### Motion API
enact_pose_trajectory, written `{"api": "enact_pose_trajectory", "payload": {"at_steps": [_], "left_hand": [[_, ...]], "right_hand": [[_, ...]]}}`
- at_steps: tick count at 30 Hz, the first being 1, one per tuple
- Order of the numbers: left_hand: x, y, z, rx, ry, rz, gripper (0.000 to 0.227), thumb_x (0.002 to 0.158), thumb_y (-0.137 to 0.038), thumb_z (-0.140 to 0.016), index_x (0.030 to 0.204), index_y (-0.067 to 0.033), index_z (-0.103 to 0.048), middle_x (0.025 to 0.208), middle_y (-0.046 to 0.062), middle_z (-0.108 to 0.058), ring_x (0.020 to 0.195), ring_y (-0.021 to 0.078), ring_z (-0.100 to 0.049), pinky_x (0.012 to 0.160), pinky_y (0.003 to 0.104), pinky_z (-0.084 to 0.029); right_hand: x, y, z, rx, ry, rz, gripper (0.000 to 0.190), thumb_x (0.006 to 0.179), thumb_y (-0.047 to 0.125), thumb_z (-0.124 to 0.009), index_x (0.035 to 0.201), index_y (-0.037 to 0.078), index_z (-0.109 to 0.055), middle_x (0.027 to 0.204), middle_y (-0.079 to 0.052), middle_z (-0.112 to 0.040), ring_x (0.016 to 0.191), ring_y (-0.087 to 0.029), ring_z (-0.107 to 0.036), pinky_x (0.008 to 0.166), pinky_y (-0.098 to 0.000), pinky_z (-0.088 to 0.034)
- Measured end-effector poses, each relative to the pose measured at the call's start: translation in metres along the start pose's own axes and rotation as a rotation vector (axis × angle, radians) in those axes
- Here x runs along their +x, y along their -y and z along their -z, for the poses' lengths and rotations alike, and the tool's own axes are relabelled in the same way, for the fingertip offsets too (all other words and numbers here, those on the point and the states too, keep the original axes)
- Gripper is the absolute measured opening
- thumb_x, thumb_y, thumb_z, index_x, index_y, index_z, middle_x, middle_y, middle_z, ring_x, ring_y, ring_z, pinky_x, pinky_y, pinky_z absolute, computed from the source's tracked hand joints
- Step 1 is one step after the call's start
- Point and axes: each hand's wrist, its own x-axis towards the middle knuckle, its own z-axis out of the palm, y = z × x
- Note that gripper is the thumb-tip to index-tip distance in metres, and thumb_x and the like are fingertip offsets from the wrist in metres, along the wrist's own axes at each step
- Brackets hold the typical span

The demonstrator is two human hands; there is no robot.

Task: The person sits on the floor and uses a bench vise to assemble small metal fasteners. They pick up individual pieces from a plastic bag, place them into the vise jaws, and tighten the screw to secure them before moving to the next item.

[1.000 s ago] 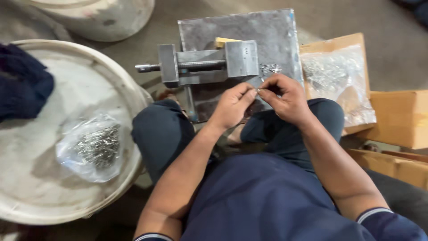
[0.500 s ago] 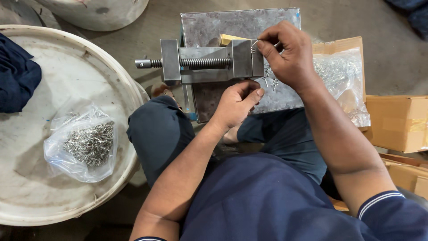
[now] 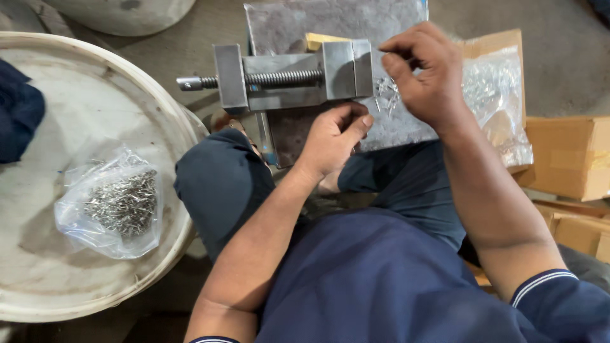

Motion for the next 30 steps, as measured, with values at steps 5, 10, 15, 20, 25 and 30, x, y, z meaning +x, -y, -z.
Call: {"api": "enact_pose_trajectory", "payload": {"at_steps": [5, 10, 15, 20, 25, 30], "left_hand": [[-0.005, 0.012, 0.002, -0.159, 0.025, 0.051, 0.018, 0.102, -0.018, -0.067, 0.111, -0.0019, -0.067, 0.079, -0.003, -0.062, 0.064, 0.0042, -0.053, 0.056, 0.023, -0.044], [-0.006, 0.0, 0.001, -0.126, 0.035, 0.097, 0.017, 0.104, -0.018, -0.067, 0.111, -0.0033, -0.065, 0.079, -0.003, -0.061, 0.065, 0.0037, -0.054, 0.058, 0.021, -0.046], [-0.004, -0.006, 0.0, -0.097, 0.035, 0.081, 0.017, 0.104, -0.019, -0.066, 0.112, -0.0042, -0.065, 0.08, -0.003, -0.061, 0.065, 0.0035, -0.054, 0.057, 0.02, -0.046], [-0.006, -0.005, 0.0, -0.091, 0.029, 0.088, 0.017, 0.104, -0.019, -0.067, 0.112, -0.0042, -0.065, 0.079, -0.003, -0.062, 0.065, 0.0035, -0.055, 0.057, 0.02, -0.047], [-0.005, -0.007, -0.001, -0.055, 0.026, 0.101, 0.016, 0.103, -0.019, -0.067, 0.111, -0.0047, -0.066, 0.079, -0.003, -0.062, 0.065, 0.0032, -0.055, 0.057, 0.02, -0.047], [-0.006, -0.007, 0.0, -0.06, 0.032, 0.119, 0.016, 0.103, -0.019, -0.067, 0.11, -0.0049, -0.065, 0.08, -0.004, -0.062, 0.066, 0.0029, -0.054, 0.058, 0.02, -0.047]], "right_hand": [[-0.062, -0.017, -0.001, -0.054, -0.069, -0.163, 0.008, 0.106, 0.001, -0.074, 0.113, -0.001, -0.073, 0.098, -0.011, -0.066, 0.081, -0.021, -0.064, 0.072, -0.0328, -0.05], [-0.092, -0.01, -0.015, -0.224, 0.037, -0.2, 0.013, 0.097, 0.008, -0.08, 0.108, 0.003, -0.075, 0.086, -0.012, -0.065, 0.07, -0.024, -0.064, 0.064, -0.0341, -0.049], [-0.08, -0.009, -0.016, -0.184, 0.035, -0.162, 0.018, 0.099, 0.011, -0.078, 0.115, 0.006, -0.073, 0.097, -0.011, -0.071, 0.08, -0.026, -0.07, 0.07, -0.0354, -0.054], [-0.064, -0.007, -0.014, -0.284, 0.087, -0.092, 0.018, 0.099, 0.013, -0.075, 0.117, 0.009, -0.075, 0.102, -0.012, -0.073, 0.091, -0.032, -0.072, 0.075, -0.0391, -0.056], [-0.059, -0.005, -0.012, -0.275, 0.114, -0.121, 0.015, 0.1, 0.015, -0.075, 0.114, 0.01, -0.076, 0.1, -0.012, -0.073, 0.087, -0.032, -0.072, 0.072, -0.0391, -0.056], [-0.063, -0.008, -0.014, -0.284, 0.124, -0.136, 0.012, 0.099, 0.015, -0.075, 0.11, 0.01, -0.075, 0.096, -0.011, -0.073, 0.084, -0.031, -0.072, 0.071, -0.0389, -0.055]]}}
